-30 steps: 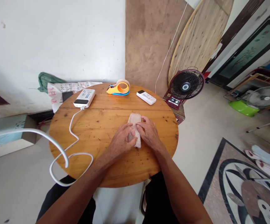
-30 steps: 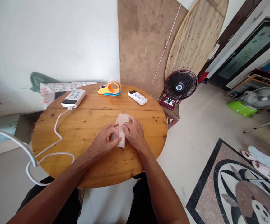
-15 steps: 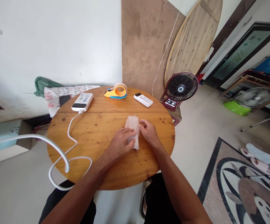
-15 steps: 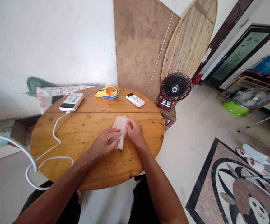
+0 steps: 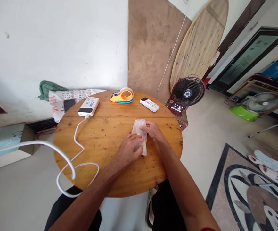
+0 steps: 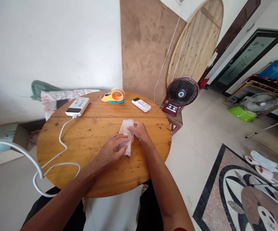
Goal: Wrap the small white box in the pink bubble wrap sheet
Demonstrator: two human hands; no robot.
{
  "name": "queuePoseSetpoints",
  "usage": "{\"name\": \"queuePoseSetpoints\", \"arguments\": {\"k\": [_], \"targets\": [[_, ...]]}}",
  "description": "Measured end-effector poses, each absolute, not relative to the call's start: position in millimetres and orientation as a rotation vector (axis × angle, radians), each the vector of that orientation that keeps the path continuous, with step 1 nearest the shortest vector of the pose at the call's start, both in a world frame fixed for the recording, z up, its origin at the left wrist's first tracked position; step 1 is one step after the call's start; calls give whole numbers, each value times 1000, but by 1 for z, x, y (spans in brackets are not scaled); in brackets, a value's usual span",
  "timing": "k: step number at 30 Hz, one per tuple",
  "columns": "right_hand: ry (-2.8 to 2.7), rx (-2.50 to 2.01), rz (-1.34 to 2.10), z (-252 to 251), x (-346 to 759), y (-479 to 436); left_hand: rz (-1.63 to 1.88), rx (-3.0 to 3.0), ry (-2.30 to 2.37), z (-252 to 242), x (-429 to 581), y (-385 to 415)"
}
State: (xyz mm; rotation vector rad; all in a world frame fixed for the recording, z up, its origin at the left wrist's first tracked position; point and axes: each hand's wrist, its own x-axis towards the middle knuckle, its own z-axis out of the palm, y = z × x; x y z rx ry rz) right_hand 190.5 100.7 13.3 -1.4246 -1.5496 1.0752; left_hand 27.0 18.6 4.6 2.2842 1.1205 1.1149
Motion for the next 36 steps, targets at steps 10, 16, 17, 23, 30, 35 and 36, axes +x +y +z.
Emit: {"name": "queuePoseSetpoints", "arguments": {"k": [10,16,17,23,30,35,36], "targets": [[-1322,-1178,1290,21,185,89,1108,2350,1243,3,25,17],[-1302,-1101,1339,29,189,77,1099,2310,1329,2,26,14],[-1316,-1098,1341,31,189,74,1088,2304,1334,3,26,13],[-1447,-1109,1215,41,187,61,1061,2269,1327,5,27,12],[-1470,-1118,1144,43,183,60,1090,2237,1298,5,27,12],[-1531,-1067,1188,48,186,54,1098,2122,1478,9,29,6],[-1540,-1056,1202,49,187,53,1122,2101,1526,9,29,5]]}}
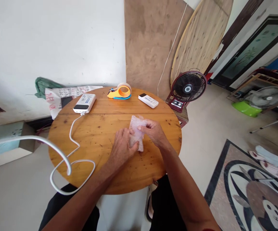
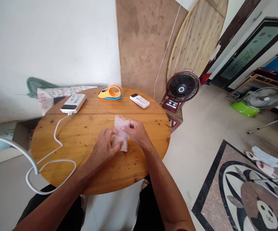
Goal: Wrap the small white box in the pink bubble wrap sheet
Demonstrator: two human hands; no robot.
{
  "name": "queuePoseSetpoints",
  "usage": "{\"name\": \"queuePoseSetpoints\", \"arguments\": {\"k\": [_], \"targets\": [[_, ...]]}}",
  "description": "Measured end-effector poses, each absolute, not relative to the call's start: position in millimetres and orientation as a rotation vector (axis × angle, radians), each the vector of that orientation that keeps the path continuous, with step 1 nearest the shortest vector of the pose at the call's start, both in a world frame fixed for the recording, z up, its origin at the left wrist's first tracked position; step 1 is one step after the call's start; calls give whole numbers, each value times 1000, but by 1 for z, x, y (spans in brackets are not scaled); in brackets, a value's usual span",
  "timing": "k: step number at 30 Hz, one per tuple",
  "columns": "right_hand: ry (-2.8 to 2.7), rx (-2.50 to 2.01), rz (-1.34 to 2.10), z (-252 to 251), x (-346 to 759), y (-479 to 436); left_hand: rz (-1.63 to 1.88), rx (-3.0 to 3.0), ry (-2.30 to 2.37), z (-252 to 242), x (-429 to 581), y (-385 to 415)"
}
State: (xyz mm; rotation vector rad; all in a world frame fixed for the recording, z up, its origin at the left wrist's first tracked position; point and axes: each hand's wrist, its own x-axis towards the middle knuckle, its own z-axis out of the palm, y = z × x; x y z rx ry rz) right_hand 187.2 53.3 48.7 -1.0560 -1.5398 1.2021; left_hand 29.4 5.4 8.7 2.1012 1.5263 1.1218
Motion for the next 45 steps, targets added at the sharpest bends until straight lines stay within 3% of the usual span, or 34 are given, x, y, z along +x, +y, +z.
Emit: {"name": "queuePoseSetpoints", "arguments": {"k": [5,18,36,45], "targets": [[-1629,-992,1214,51,192,47,1231,2038,1624,5,30,6],[-1916,-1054,1060,53,199,15,1044,1931,1426,7,25,8],[-2126,-837,590,18,203,-8,1063,1967,1345,10,21,6],[-2078,-796,600,16,201,-7,1145,1943,1229,3,19,7]]}}
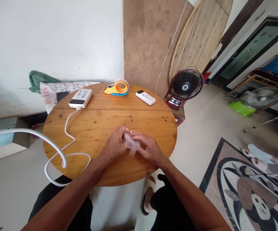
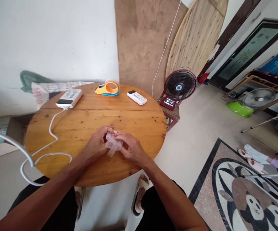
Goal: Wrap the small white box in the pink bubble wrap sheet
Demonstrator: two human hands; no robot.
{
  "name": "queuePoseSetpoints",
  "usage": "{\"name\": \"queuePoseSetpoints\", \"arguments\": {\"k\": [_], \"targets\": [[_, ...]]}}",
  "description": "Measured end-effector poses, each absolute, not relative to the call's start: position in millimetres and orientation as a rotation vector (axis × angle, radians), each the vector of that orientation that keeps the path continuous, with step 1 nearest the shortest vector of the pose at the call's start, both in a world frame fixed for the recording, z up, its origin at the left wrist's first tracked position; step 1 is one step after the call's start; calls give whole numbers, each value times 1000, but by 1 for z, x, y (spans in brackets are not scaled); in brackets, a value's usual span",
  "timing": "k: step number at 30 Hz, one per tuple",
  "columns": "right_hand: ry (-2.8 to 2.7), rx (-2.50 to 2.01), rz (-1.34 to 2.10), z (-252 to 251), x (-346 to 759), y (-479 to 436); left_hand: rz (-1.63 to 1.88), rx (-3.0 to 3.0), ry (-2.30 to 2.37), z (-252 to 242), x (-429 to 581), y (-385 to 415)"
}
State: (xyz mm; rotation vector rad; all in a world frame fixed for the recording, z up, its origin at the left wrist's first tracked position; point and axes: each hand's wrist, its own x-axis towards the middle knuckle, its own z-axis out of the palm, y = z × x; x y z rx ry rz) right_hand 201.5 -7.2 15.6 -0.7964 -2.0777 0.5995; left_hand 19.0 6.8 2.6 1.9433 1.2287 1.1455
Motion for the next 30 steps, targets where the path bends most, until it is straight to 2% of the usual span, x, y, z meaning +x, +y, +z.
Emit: {"name": "queuePoseSetpoints", "arguments": {"k": [12,16,21,26,30], "targets": [[-2072,-798,457,5,201,-9,1021,2200,1048,21,10,-3],[-2156,-792,339,3,204,-8,874,2302,1082,9,6,-1],[-2206,-772,284,1,205,-6,922,2302,1083,-11,6,6],[-2184,-790,356,0,203,-3,1002,2225,1066,-3,12,4],[-2038,-825,610,15,203,-4,1012,2007,1141,15,14,-4]]}}
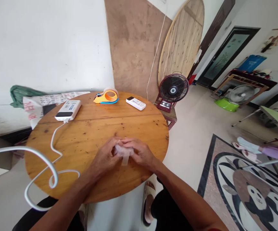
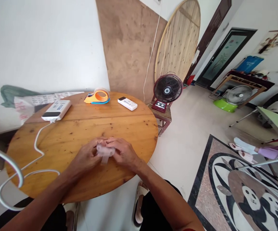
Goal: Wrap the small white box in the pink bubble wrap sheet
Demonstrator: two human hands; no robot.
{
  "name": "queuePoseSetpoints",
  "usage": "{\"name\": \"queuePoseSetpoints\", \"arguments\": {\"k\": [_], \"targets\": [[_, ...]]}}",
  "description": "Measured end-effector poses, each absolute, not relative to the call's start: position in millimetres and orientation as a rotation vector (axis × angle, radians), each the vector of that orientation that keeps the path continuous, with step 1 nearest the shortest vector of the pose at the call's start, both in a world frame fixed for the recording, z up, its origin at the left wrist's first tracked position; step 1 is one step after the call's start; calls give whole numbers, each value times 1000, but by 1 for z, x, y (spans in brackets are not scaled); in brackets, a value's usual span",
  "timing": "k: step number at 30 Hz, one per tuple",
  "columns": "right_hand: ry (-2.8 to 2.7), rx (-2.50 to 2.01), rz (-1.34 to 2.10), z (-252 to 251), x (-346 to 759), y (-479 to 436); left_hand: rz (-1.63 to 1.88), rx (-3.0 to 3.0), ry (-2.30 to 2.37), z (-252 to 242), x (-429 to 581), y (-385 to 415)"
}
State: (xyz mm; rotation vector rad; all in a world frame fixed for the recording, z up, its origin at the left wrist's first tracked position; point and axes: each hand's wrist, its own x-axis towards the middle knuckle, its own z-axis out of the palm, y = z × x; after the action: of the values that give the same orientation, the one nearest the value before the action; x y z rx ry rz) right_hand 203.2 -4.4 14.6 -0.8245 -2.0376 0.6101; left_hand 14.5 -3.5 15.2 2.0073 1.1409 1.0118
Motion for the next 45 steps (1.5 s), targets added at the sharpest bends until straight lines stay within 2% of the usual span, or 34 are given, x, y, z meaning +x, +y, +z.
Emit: {"name": "queuePoseSetpoints", "arguments": {"k": [4,8,16,21,25,29,36,45], "targets": [[-1781,-1058,1077,30,204,-5,875,1735,1218,28,14,-7],[-1679,-1025,1488,28,203,-2,832,1582,1157,30,11,-3],[-1652,-1041,1518,21,199,2,819,1807,1255,30,6,-2],[-1571,-998,1601,24,200,4,743,1697,993,35,1,-2],[-1598,-1001,1594,26,201,4,689,1564,804,39,-2,-2],[-1680,-1039,1512,27,200,4,676,1561,821,40,-3,-2],[-2028,-1197,1027,32,199,-2,652,1553,917,33,-4,0],[-2132,-1205,740,27,191,-8,652,1597,892,38,-3,0]]}}
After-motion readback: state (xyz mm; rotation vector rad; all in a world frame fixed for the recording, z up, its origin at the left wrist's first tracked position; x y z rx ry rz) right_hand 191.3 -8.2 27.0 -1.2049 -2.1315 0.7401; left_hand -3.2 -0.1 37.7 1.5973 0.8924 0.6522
